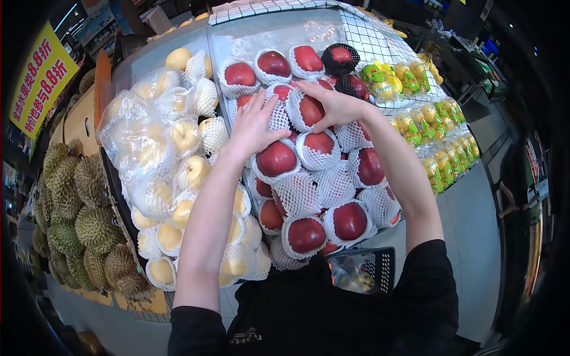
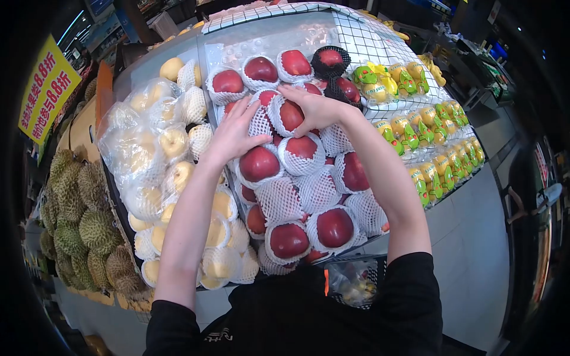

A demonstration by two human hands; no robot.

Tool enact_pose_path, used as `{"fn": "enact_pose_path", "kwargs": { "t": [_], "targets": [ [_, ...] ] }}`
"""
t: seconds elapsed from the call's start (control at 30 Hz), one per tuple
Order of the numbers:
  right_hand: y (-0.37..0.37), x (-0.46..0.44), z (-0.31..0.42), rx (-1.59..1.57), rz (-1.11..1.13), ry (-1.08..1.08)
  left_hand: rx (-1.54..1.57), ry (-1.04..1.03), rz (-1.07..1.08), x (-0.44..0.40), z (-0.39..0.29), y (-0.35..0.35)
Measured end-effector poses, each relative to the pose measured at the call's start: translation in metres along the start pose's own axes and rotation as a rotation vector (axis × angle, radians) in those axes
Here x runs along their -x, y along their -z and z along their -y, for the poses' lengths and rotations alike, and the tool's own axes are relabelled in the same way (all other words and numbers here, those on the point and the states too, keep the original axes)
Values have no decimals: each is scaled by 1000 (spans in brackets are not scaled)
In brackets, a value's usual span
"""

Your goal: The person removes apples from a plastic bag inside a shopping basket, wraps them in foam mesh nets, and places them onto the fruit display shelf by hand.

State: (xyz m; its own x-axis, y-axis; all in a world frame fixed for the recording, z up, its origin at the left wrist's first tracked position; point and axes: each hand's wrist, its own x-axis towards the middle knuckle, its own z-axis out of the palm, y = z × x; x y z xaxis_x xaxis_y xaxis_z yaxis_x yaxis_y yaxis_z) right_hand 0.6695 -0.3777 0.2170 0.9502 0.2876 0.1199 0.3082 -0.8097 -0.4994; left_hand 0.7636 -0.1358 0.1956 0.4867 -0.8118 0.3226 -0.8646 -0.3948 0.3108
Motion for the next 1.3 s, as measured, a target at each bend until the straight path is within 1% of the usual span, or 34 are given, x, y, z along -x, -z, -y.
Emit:
{"fn": "enact_pose_path", "kwargs": {
  "t": [0.03, 0.07, 0.13, 0.2, 0.23, 0.33, 0.47, 0.5, 0.6, 0.67, 0.73, 0.77, 0.87, 0.9, 0.93, 1.0, 1.03, 1.07, 1.13, 1.23, 1.27, 1.3],
  "targets": [
    [0, 1, 4, 18, 1, -62, -47, 56, 30, 1, -5, 1],
    [-1, 3, 7, 35, 3, -127, -48, 42, 31, 2, -8, 3],
    [-4, 5, 16, 56, -53, -135, -146, 58, 33, 5, -15, 9],
    [-8, 5, 25, -103, -192, -173, -114, 58, 30, 10, -21, 12],
    [-14, 3, 27, -59, -250, -208, -112, 57, 16, 14, -22, 13],
    [-35, -2, 25, 203, -342, -148, -102, 47, 9, 26, -34, 22],
    [-39, -6, 17, 231, -310, -79, -97, 19, -30, 39, -40, 33],
    [-35, -4, 19, 197, -268, -127, -94, 15, -57, 43, -41, 34],
    [-37, -2, 17, 216, -295, -102, -78, 13, -81, 55, -46, 41],
    [-38, -2, 14, 189, -268, -114, -68, 19, -79, 64, -53, 49],
    [-39, 0, 17, 59, -347, -186, -89, -4, -58, 75, -60, 58],
    [-39, 2, 18, 30, -344, -223, -78, -37, -86, 81, -65, 62],
    [-43, 3, 23, 68, -370, -262, -41, -12, -116, 99, -79, 76],
    [-47, 4, 23, 102, -410, -255, -49, -21, -153, 108, -86, 81],
    [-50, 3, 27, 96, -400, -253, -47, -11, -149, 119, -94, 84],
    [-55, 7, 36, 155, -499, -205, 76, -46, -240, 144, -112, 89],
    [-57, 9, 46, 120, -530, -203, 84, -119, -284, 161, -125, 93],
    [-62, 16, 55, 155, -608, -161, 100, -106, -251, 180, -131, 92],
    [-73, 34, 85, 93, -768, -64, 593, -211, -128, 216, -140, 86],
    [-99, 75, 140, -66, -908, -24, 1028, -302, 283, 262, -135, 63],
    [-110, 91, 154, 1, -946, -9, 1069, -284, 409, 273, -132, 55],
    [-120, 108, 169, -12, -1009, -6, 1065, -237, 548, 285, -128, 45]
  ]
}}
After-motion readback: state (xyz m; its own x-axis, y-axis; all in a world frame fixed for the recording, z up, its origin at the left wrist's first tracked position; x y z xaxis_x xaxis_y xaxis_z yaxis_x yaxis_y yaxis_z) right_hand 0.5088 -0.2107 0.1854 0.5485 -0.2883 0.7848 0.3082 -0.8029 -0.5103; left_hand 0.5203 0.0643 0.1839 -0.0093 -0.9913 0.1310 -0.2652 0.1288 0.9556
